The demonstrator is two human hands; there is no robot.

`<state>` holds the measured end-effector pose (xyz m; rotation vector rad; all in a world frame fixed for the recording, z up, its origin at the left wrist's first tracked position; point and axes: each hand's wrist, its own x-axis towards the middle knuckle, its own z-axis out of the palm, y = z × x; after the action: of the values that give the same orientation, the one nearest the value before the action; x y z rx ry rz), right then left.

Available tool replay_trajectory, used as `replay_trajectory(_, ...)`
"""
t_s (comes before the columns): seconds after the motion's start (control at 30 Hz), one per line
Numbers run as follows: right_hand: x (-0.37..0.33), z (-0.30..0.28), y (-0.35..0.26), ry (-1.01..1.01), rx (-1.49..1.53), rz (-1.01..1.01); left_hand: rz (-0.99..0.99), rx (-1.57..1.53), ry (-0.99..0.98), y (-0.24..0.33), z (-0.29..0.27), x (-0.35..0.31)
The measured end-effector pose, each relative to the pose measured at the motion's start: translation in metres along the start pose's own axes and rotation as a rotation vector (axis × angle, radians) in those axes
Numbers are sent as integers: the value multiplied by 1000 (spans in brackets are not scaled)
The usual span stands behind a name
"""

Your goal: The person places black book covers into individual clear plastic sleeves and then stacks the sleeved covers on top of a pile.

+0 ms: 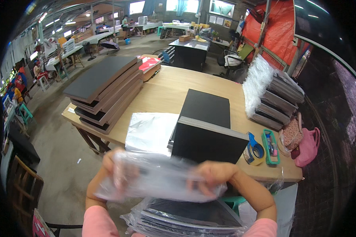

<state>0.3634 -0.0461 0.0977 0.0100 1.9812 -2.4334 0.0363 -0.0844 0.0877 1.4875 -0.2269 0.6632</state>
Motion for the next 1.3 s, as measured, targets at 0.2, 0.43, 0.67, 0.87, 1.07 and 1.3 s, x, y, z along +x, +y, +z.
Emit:
replay_trajectory(0.2, -25, 46, -14, 197, 81, -702, -110, -21, -49, -35, -4, 37)
replay_trajectory(0.43, -52, 42, 39, -113, 23, -443, -380, -23, -71, -39, 10, 61)
replay_trajectory(0.67, -70, 43, 58, -92, 60, -459, 430, -779, -205, -76, 12, 64)
replay_trajectory(0.87, -103, 46, 74, 299, 226, -650, 113, -292, 262, -72, -14, 25)
replay_trajectory(1.07, -131, -1, 106, 1706, -398, -471, -255, 1277, 1053, -83, -21, 69)
replay_trajectory(1.3, -98, 11, 52, 1899, -1275, -345, -204, 1825, 825, -60, 3, 63)
